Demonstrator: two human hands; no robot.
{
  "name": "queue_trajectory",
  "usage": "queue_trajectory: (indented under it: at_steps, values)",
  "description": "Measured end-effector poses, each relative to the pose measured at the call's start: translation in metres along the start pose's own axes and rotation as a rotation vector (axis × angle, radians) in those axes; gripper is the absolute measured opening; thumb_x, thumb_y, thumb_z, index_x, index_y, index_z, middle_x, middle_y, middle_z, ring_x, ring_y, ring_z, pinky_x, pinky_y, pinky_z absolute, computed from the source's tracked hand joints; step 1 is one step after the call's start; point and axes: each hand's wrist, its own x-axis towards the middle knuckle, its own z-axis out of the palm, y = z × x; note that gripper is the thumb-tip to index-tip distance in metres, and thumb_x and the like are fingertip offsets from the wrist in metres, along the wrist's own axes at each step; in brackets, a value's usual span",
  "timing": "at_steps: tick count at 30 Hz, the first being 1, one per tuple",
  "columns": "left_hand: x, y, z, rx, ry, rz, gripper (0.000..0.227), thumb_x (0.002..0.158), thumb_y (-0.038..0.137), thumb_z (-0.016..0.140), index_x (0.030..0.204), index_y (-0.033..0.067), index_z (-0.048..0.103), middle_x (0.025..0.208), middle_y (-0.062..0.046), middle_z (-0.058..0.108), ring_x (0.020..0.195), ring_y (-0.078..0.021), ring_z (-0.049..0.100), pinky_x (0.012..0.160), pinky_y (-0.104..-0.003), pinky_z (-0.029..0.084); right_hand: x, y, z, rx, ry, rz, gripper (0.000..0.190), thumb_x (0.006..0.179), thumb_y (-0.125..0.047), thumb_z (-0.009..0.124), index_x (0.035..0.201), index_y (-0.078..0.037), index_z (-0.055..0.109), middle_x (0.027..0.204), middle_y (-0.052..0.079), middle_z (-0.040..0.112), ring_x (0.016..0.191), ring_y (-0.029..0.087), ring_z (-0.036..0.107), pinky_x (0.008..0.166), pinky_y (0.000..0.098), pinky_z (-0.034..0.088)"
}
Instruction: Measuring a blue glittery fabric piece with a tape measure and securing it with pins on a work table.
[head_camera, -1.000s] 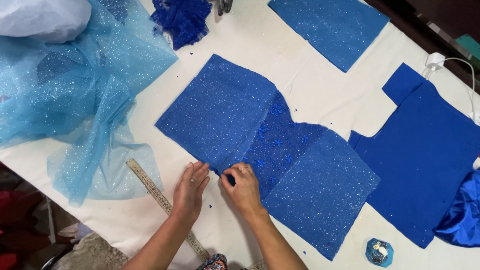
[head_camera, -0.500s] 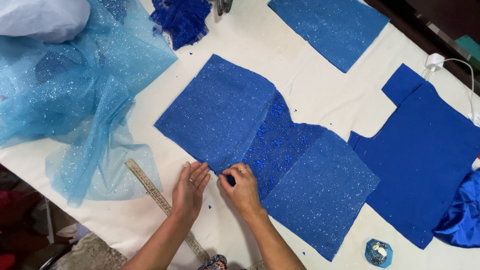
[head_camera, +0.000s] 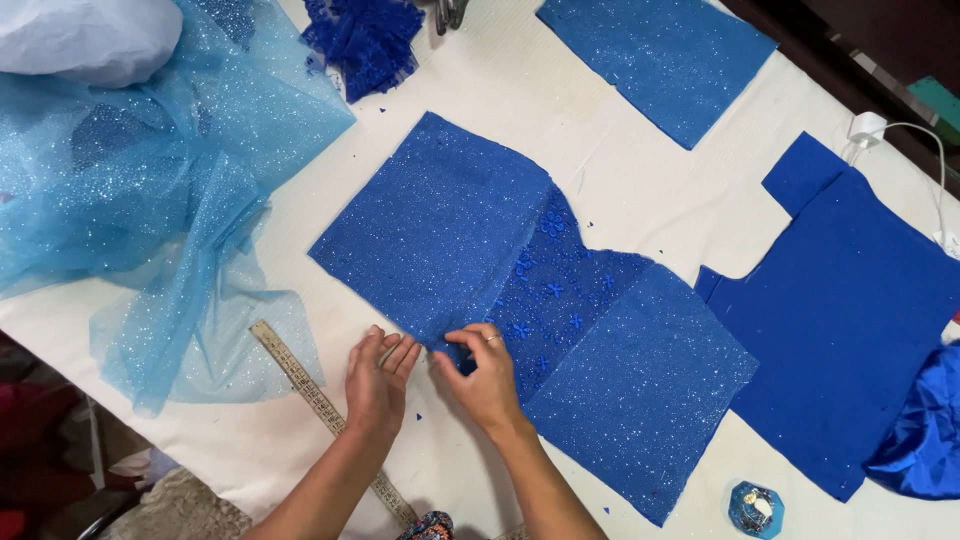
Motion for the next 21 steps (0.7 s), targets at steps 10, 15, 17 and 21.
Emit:
queue_trajectory:
  at_steps: [10,15,17,21]
  values:
    - [-0.006,0.002,0.0,-0.019,0.022,0.083,0.054,0.106,0.024,0.035,0.152,0.0002,0.023,0.155,-0.028,0.033,0.147,-0.0406,0.033,0.124,-0.047,0.03,-0.014,0.018,-0.051,0.23,0.234,0.315,0.019,0.092,-0.008,0.065,0.106,-0.01,0.079,0.098,0.009,0.072,0.086,0.021,0.068,0.079,0.0345,0.055]
    - [-0.006,0.002,0.003,0.047,0.017,0.048,0.055,0.107,0.031,0.03,0.153,0.0013,0.025,0.154,-0.027,0.037,0.146,-0.0382,0.035,0.123,-0.045,0.03,-0.019,0.017,-0.055,0.255,0.258,0.349,0.02,0.092,-0.004,0.064,0.106,-0.008,0.078,0.098,0.01,0.072,0.088,0.02,0.067,0.081,0.0346,0.054]
    - [-0.002,-0.002,0.001,0.064,0.02,0.052,0.055,0.107,0.033,0.029,0.153,0.0019,0.027,0.153,-0.026,0.04,0.146,-0.038,0.037,0.122,-0.046,0.031,-0.02,0.015,-0.057,0.26,0.254,0.352,0.021,0.092,-0.003,0.064,0.107,-0.008,0.078,0.098,0.01,0.072,0.089,0.02,0.067,0.081,0.0343,0.054]
    - [0.001,-0.007,-0.002,0.153,0.026,0.087,0.055,0.107,0.034,0.032,0.151,0.0014,0.035,0.141,-0.021,0.049,0.129,-0.0316,0.046,0.112,-0.043,0.035,-0.021,0.013,-0.058,0.264,0.249,0.38,0.022,0.093,-0.002,0.062,0.108,-0.007,0.078,0.1,0.011,0.072,0.091,0.021,0.067,0.084,0.0347,0.054]
